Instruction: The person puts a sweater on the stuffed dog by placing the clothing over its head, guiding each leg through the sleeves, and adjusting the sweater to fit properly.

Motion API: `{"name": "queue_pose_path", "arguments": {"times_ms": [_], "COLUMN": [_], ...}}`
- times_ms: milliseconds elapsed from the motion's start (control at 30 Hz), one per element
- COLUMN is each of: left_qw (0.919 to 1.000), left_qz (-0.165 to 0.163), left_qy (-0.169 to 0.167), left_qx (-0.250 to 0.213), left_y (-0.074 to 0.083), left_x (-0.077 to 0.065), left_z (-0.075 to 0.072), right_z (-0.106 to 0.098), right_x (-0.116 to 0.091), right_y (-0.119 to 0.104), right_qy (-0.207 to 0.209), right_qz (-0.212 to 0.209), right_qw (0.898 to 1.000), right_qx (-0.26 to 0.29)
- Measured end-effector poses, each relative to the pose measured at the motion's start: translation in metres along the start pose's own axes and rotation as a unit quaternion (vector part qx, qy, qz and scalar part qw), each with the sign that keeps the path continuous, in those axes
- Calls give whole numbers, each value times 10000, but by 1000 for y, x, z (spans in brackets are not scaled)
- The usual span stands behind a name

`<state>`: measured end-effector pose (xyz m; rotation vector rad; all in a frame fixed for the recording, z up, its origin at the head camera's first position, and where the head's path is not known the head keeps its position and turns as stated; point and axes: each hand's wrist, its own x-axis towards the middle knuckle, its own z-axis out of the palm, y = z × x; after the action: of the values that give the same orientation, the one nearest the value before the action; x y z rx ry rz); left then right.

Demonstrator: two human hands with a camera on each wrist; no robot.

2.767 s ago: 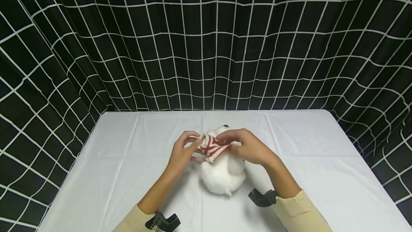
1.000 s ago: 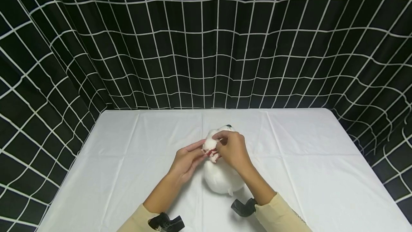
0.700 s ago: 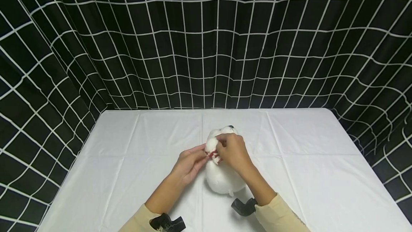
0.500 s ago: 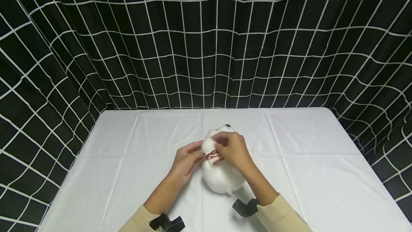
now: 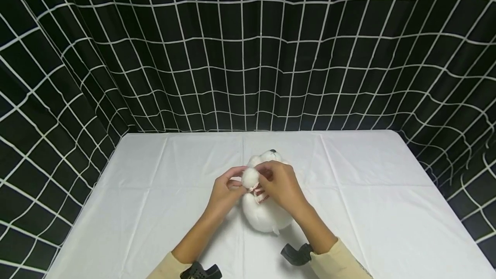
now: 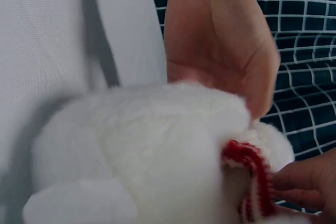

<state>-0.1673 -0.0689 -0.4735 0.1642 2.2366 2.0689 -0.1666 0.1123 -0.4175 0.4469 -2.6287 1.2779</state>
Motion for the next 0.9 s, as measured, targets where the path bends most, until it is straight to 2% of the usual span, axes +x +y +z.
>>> {"name": "queue_pose_path", "arguments": {"times_ms": [67, 167, 267, 367, 433, 500, 667, 833, 900], "left_qw": [9988, 9926, 9847, 9792, 9781, 9780, 9778, 9752, 9739], "left_qz": [439, 1043, 1361, 1453, 1442, 1424, 1379, 1426, 1436], "left_qy": [51, 203, 470, 766, 899, 960, 899, 1003, 1049], "left_qx": [196, 583, 983, 1190, 1198, 1185, 1296, 1361, 1410], "left_y": [3, 5, 6, 6, 7, 8, 8, 10, 10], "left_x": [-4, -8, -9, -5, -3, -1, 2, 1, 1], "left_z": [-2, -5, -7, -8, -9, -10, -10, -11, -11], "right_z": [-2, -6, -7, -5, -2, 2, 7, -2, -6], "right_x": [-3, -9, -15, -20, -23, -24, -27, -30, -31], "right_y": [0, -1, -2, -3, -3, -1, 3, -2, -4], "right_qy": [10, -77, -227, -191, -114, -97, -270, -591, -729], "right_qz": [-117, -279, -461, -815, -1135, -1454, -1921, -2180, -2202], "right_qw": [9999, 9995, 9987, 9929, 9817, 9691, 9444, 9193, 9129], "right_qx": [-20, 113, -64, -841, -1528, -1990, -2654, -3223, -3359]}}
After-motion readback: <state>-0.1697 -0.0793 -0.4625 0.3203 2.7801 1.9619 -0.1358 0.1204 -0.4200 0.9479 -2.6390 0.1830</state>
